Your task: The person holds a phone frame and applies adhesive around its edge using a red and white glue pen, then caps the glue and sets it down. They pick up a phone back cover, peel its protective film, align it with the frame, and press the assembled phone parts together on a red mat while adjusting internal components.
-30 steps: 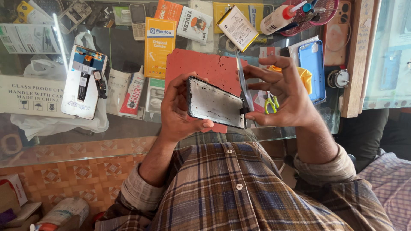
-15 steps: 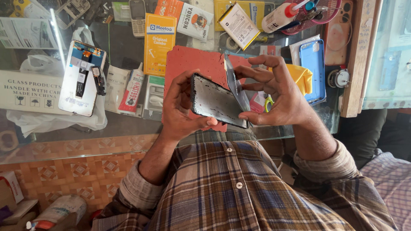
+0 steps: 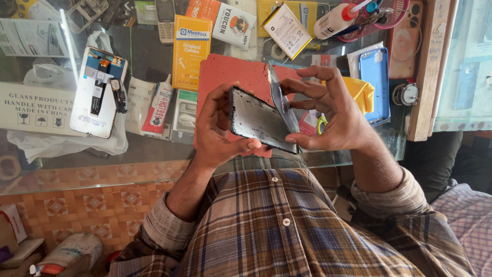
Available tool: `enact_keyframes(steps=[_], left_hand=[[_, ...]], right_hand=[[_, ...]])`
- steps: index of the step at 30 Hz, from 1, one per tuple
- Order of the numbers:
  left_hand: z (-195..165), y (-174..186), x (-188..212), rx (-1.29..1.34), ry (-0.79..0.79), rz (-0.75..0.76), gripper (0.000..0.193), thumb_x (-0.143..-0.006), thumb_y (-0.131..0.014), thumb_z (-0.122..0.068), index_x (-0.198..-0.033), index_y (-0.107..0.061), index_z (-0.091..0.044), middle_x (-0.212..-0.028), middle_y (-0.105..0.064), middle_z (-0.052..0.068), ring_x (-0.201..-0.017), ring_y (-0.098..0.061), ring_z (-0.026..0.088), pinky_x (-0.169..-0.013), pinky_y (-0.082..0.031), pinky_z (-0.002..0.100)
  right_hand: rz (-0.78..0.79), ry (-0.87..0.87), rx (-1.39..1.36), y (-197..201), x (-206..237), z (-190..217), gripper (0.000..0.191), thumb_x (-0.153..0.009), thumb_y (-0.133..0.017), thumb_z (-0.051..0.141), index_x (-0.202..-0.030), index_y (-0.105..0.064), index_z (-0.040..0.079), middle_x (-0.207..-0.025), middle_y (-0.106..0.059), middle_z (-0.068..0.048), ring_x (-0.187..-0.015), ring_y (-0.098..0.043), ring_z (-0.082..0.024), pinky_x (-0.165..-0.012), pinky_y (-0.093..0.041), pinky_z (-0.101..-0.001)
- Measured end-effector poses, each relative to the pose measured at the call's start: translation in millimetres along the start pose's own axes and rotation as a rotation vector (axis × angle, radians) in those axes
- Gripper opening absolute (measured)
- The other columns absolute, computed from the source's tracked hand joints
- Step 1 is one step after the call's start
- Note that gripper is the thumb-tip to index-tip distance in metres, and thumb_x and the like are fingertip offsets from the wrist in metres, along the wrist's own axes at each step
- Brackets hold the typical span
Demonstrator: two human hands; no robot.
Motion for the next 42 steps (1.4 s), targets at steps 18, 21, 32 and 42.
enact_keyframes(steps=[18,21,32,42], left_hand=[[3.9,2.2,0.4,0.031,-0.008,-0.014,0.098,-0.081,-0.097,-0.026,-0.157,-0.039,-0.001,-0.137,-0.060,0.010,-0.129,-0.062,0.016,-0.114,-0.055,0.033],[3.1,2.3,0.9,0.007,-0.010,-0.020,0.099,-0.081,-0.097,-0.025,-0.158,-0.039,-0.001,-0.135,-0.059,0.009,-0.127,-0.062,0.016,-0.111,-0.056,0.033],[3.1,2.0,0.5,0.001,-0.011,-0.022,0.098,-0.082,-0.096,-0.025,-0.158,-0.039,-0.003,-0.138,-0.059,0.011,-0.130,-0.062,0.017,-0.113,-0.056,0.034],[3.6,-2.2,-0.2,0.042,-0.009,0.003,0.096,-0.083,-0.095,-0.020,-0.157,-0.036,-0.002,-0.140,-0.059,0.008,-0.128,-0.062,0.016,-0.112,-0.057,0.033]], right_hand=[[0.000,0.022,0.011,-2.2,1.0,1.3,0.106,-0.072,-0.094,0.003,-0.152,-0.024,0.004,-0.155,-0.054,-0.026,-0.141,-0.059,-0.028,-0.121,-0.053,-0.0477],[-0.002,0.024,0.004,-1.5,1.7,1.2,0.107,-0.071,-0.095,0.004,-0.152,-0.025,0.004,-0.154,-0.054,-0.025,-0.142,-0.059,-0.028,-0.121,-0.053,-0.0471],[-0.002,0.014,0.030,-2.8,4.4,-0.3,0.108,-0.069,-0.096,0.008,-0.152,-0.027,0.004,-0.154,-0.055,-0.023,-0.137,-0.061,-0.025,-0.120,-0.053,-0.0442],[0.030,0.013,0.044,-7.4,2.7,-1.6,0.108,-0.069,-0.097,0.009,-0.152,-0.028,0.003,-0.154,-0.055,-0.025,-0.137,-0.061,-0.026,-0.120,-0.053,-0.0440]])
Point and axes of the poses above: each hand's wrist, its own x-axis away from the middle knuckle, its own y-axis out of the back of the hand, z = x × y, the point moved 9 cm from there along -x, towards the middle knuckle
